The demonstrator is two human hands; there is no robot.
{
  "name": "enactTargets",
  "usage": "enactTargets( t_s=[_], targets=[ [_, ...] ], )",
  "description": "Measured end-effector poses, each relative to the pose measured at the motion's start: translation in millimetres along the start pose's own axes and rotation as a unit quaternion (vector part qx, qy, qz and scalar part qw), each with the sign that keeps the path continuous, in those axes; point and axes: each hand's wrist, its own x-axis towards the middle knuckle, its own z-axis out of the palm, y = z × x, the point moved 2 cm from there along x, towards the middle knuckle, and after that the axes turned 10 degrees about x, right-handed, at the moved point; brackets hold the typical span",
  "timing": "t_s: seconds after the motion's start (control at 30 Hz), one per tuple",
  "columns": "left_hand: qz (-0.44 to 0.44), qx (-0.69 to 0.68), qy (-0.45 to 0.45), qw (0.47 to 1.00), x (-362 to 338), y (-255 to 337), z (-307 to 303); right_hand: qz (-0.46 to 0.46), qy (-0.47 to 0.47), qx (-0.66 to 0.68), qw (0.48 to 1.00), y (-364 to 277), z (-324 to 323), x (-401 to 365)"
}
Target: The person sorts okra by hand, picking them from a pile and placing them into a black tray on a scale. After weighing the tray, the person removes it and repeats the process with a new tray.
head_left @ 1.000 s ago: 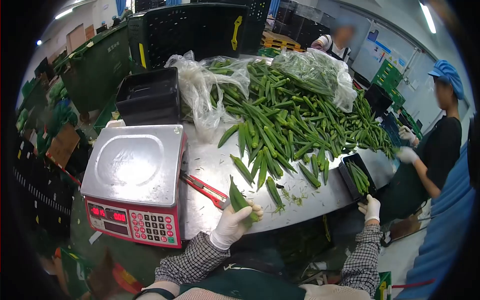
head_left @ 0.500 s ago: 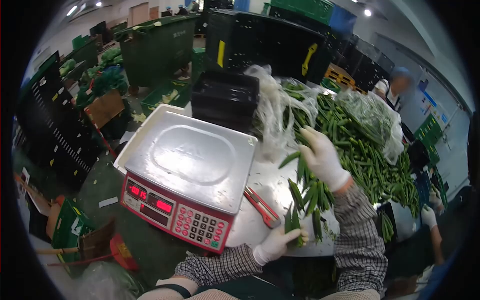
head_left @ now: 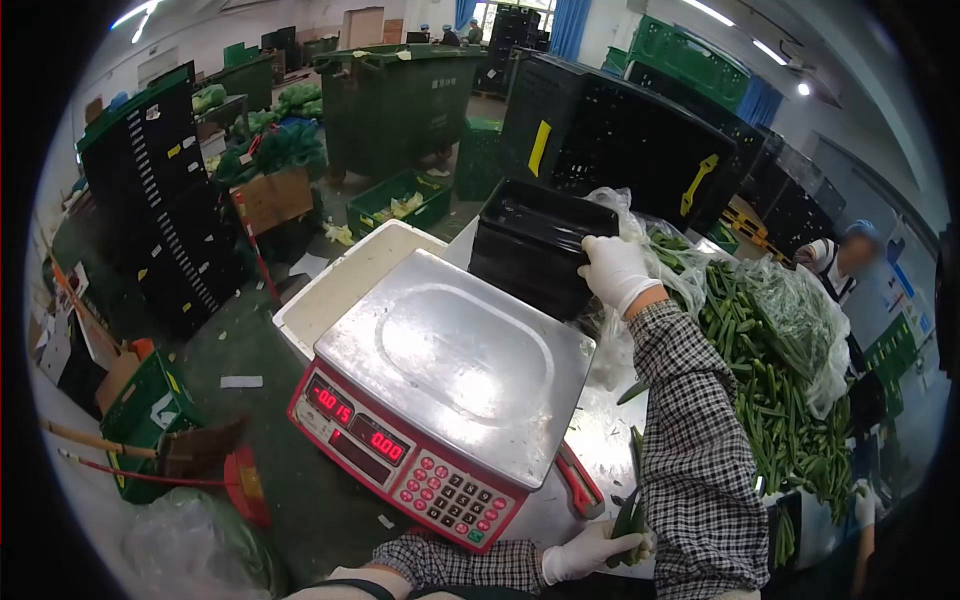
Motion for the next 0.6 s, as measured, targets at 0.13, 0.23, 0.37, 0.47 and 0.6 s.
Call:
enactTargets(
  t_s=[0.13, 0.23, 0.37, 0.47, 0.6],
  targets=[
    [-0.030, 0.056, 0.035, 0.997, -14, 33, 12, -0.087, 0.163, 0.019, 0.983, -13, -24, -20],
    [-0.025, 0.052, 0.079, 0.995, -6, 11, 3, -0.188, 0.173, 0.102, 0.961, -63, -45, -75],
    [0.116, 0.533, 0.098, 0.832, -15, 23, 0, -0.241, 0.024, 0.201, 0.949, -130, -18, -145],
    [0.259, 0.704, 0.048, 0.660, -9, -13, -28, -0.253, 0.017, 0.208, 0.945, -137, -10, -170],
    [0.068, 0.120, 0.037, 0.990, -7, 6, -9, -0.217, 0.137, 0.395, 0.882, -78, -45, -201]
  ],
)
